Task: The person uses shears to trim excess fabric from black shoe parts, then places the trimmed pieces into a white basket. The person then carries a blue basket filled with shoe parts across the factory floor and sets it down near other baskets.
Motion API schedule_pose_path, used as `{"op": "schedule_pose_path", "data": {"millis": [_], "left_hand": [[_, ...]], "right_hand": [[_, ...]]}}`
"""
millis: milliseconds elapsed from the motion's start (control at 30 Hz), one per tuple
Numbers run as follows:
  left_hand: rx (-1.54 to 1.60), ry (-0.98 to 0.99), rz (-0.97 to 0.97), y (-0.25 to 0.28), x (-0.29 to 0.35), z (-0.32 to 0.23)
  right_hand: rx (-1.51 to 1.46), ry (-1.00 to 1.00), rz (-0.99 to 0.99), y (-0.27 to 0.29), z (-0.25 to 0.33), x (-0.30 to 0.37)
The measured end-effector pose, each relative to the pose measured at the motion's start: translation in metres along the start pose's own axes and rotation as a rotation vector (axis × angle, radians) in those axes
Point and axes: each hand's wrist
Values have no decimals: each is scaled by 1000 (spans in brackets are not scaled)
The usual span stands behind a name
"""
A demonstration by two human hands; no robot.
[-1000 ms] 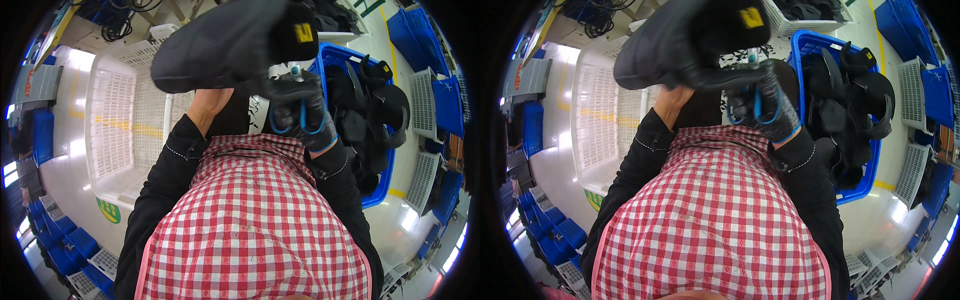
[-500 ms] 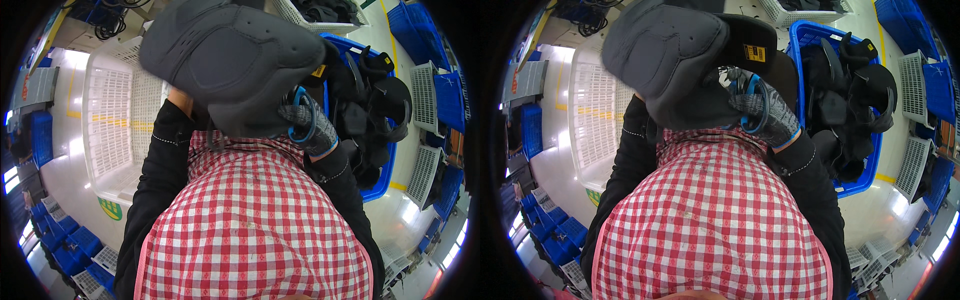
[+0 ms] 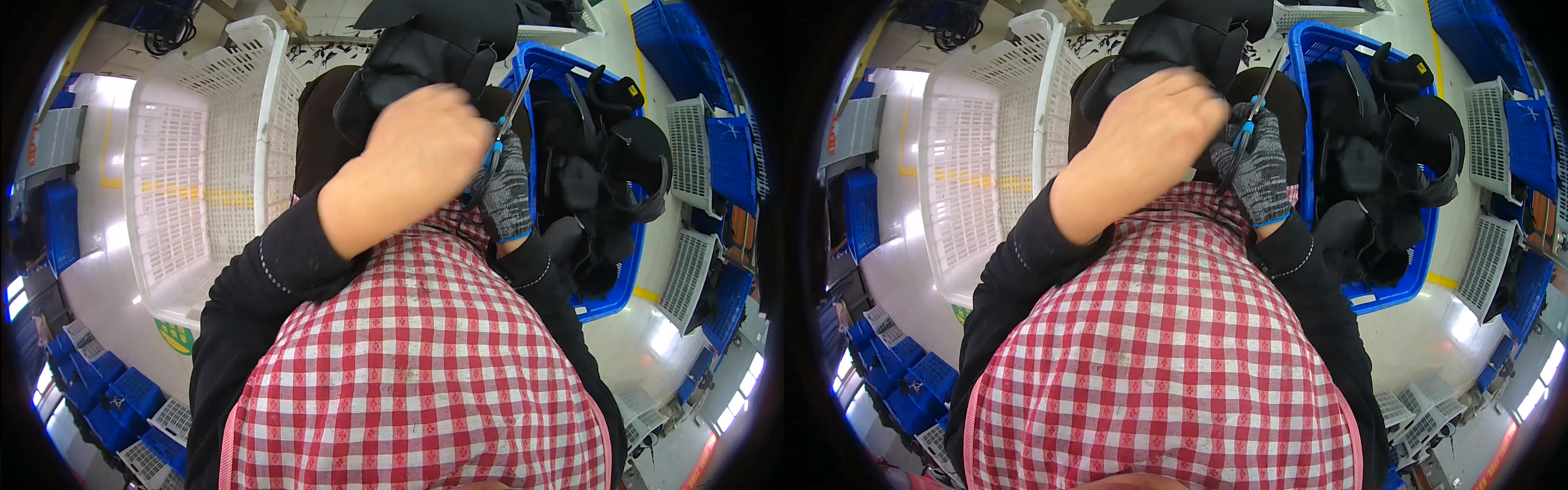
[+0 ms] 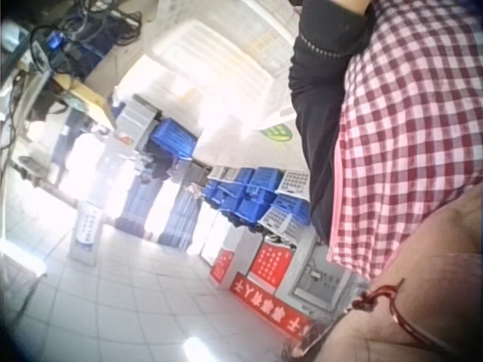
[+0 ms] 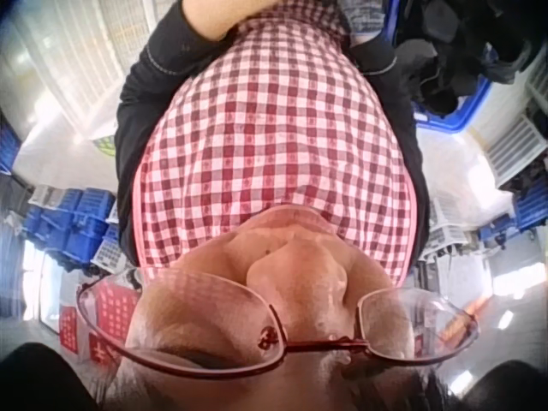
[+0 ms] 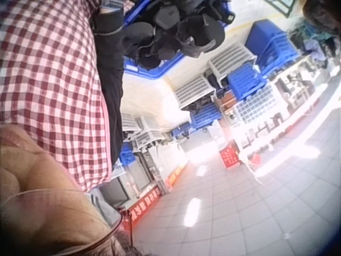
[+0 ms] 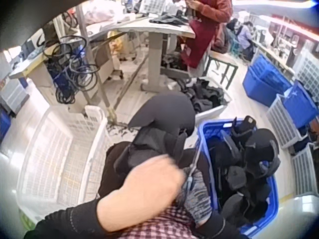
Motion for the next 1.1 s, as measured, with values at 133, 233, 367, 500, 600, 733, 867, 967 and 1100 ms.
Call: {"op": "schedule_pose_path", "data": {"millis": [133, 233, 367, 500, 600, 733, 867, 967, 1100], "left_hand": [[-77, 127, 313, -50, 18, 21], [378, 195, 13, -78, 31, 26], [539, 165, -141, -93, 30, 25], [528, 177, -153, -95, 29, 24], [487, 214, -176, -97, 31, 23], [445, 234, -220, -103, 29, 20], [446, 270, -208, -105, 29, 20], [446, 268, -204, -104, 30, 20], [428, 273, -192, -102, 28, 19]], "right_hand": [[-135, -276, 19, 4, 1, 15], [-146, -239, -15, 8, 3, 18], [-144, -321, 21, 15, -4, 18], [-244, -257, 139, 39, -8, 14], [74, -118, 89, 67, 8, 3], [960, 330, 455, 103, 59, -28], [1258, 508, 657, 97, 88, -60], [1408, 556, 804, 85, 99, -87], [1543, 705, 977, 80, 107, -110]]}}
Point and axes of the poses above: each hand's wrist, its own x-axis away from the middle knuckle, its own y-axis out of the back of the hand, z = x × y, and after that the axes turned 13 degrees about -x, right-handed
